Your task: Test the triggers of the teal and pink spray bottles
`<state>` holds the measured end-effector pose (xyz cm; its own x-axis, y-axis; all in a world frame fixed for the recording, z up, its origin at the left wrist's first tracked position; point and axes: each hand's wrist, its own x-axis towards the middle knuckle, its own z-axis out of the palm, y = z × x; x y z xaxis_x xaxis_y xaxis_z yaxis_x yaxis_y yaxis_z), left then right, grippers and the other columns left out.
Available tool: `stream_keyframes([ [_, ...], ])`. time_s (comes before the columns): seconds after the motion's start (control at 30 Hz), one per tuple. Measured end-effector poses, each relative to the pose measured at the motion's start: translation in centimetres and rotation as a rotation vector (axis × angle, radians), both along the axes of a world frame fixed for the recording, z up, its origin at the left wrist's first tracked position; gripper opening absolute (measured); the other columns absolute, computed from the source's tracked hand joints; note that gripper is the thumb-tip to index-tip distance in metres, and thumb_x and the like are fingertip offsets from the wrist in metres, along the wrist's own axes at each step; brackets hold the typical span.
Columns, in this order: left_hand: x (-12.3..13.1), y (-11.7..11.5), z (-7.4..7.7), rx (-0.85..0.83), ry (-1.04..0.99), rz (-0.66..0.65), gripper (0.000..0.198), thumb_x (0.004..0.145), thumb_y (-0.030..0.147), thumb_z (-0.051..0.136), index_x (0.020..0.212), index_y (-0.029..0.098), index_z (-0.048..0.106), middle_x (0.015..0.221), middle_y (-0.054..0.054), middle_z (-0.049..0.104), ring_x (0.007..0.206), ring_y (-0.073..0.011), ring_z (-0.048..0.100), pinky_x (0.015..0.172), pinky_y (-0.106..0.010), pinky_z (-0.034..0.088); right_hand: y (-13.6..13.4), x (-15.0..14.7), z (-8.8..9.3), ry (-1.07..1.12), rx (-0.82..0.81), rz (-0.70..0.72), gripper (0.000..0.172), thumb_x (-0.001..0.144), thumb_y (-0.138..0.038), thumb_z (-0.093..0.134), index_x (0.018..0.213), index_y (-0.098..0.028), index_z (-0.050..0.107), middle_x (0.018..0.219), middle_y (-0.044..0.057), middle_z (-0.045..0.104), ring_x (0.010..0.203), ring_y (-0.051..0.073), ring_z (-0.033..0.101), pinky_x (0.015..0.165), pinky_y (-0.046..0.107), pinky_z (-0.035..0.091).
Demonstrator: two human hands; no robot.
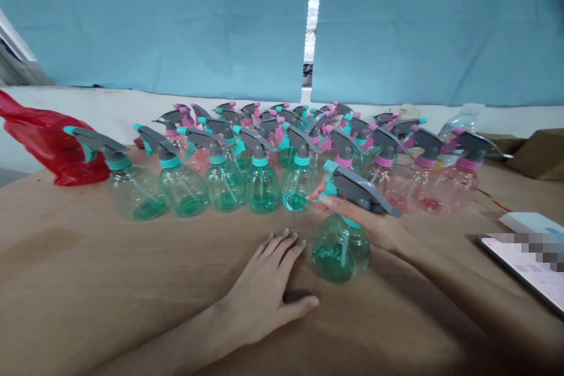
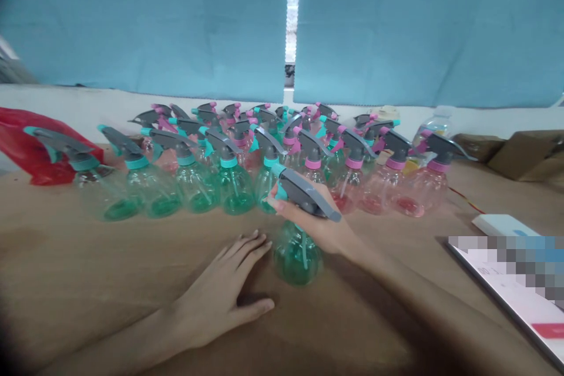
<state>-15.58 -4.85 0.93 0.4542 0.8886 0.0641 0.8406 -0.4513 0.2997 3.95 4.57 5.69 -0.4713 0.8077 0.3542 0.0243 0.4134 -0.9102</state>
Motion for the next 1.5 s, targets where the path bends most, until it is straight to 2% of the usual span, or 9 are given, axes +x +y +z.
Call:
stream_keyframes([
  [0.3, 0.0, 0.1, -0.1, 0.028, 0.021, -0.004, 0.071, 0.084, 0.062, 0.05, 0.136, 0.013, 0.042, 0.146, -0.016, 0.038, 0.136, -0.0315, 0.03, 0.109, -0.05, 0.028, -0.4, 0.3, 0.2, 0.024, -0.081, 0.004, 0.02, 0.08, -0.044, 0.064, 0.081, -0.025, 0.064, 0.074, 0.0, 0.064, 0.07, 0.016, 0.061, 0.062, 0.028, 0.05],
  [0.5, 0.0, 0.0, 0.0, 0.035, 0.044, -0.006, 0.07, 0.085, 0.061, 0.048, 0.137, 0.015, 0.041, 0.146, -0.014, 0.038, 0.136, -0.031, 0.03, 0.107, -0.05, 0.031, -0.1, 0.1, -0.2, 0.047, -0.07, 0.057, 0.023, 0.08, -0.042, 0.064, 0.096, -0.026, 0.066, 0.088, 0.001, 0.067, 0.08, 0.018, 0.061, 0.075, 0.034, 0.05],
  [0.67, -0.1, 0.0, 0.0, 0.041, 0.063, -0.015, 0.07, 0.086, 0.063, 0.044, 0.137, 0.015, 0.042, 0.147, -0.014, 0.037, 0.136, -0.0309, 0.03, 0.107, -0.05, 0.031, 0.3, 0.2, -1.3, 0.033, -0.076, 0.024, 0.018, 0.083, -0.04, 0.061, 0.09, -0.025, 0.067, 0.089, 0.002, 0.069, 0.085, 0.019, 0.063, 0.078, 0.035, 0.049],
  [0.83, 0.0, 0.0, 0.1, 0.031, 0.077, -0.01, 0.07, 0.087, 0.064, 0.043, 0.137, 0.014, 0.042, 0.147, -0.014, 0.036, 0.136, -0.0308, 0.03, 0.108, -0.049, 0.03, 0.5, 0.2, -1.3, 0.039, -0.051, 0.038, 0.014, 0.082, -0.035, 0.064, 0.092, -0.026, 0.068, 0.092, 0.001, 0.069, 0.09, 0.019, 0.064, 0.084, 0.036, 0.048],
  [1.03, 0.0, -0.1, 0.2, 0.018, 0.071, -0.006, 0.07, 0.086, 0.062, 0.045, 0.137, 0.014, 0.041, 0.147, -0.015, 0.036, 0.136, -0.0309, 0.029, 0.108, -0.05, 0.029, 0.7, 0.4, -1.7, 0.025, -0.083, 0.017, 0.013, 0.081, -0.036, 0.065, 0.088, -0.025, 0.068, 0.082, 0.0, 0.068, 0.082, 0.019, 0.064, 0.079, 0.036, 0.05],
  [1.13, 0.0, 0.0, 0.2, 0.034, 0.043, -0.006, 0.067, 0.086, 0.061, 0.047, 0.136, 0.016, 0.043, 0.147, -0.014, 0.037, 0.136, -0.031, 0.03, 0.107, -0.05, 0.03, 0.5, 0.2, -1.4, 0.039, -0.07, 0.022, 0.016, 0.081, -0.037, 0.065, 0.09, -0.024, 0.067, 0.085, 0.0, 0.068, 0.087, 0.019, 0.063, 0.081, 0.036, 0.049],
  [1.3, 0.0, 0.1, 0.3, 0.021, 0.044, -0.006, 0.069, 0.086, 0.061, 0.047, 0.136, 0.014, 0.043, 0.146, -0.015, 0.037, 0.136, -0.0316, 0.03, 0.107, -0.05, 0.031, -0.1, -0.3, 0.1, 0.044, -0.037, 0.057, 0.029, 0.08, -0.039, 0.065, 0.106, -0.027, 0.064, 0.093, 0.002, 0.068, 0.096, 0.021, 0.061, 0.086, 0.04, 0.048],
  [1.5, 0.0, -0.1, 0.3, 0.025, 0.047, -0.008, 0.067, 0.087, 0.06, 0.047, 0.136, 0.015, 0.043, 0.147, -0.014, 0.037, 0.136, -0.0313, 0.03, 0.108, -0.05, 0.03, 0.1, -0.2, -0.4, 0.017, -0.055, 0.006, 0.019, 0.077, -0.042, 0.067, 0.086, -0.025, 0.068, 0.083, 0.002, 0.067, 0.087, 0.021, 0.062, 0.083, 0.04, 0.049],
])
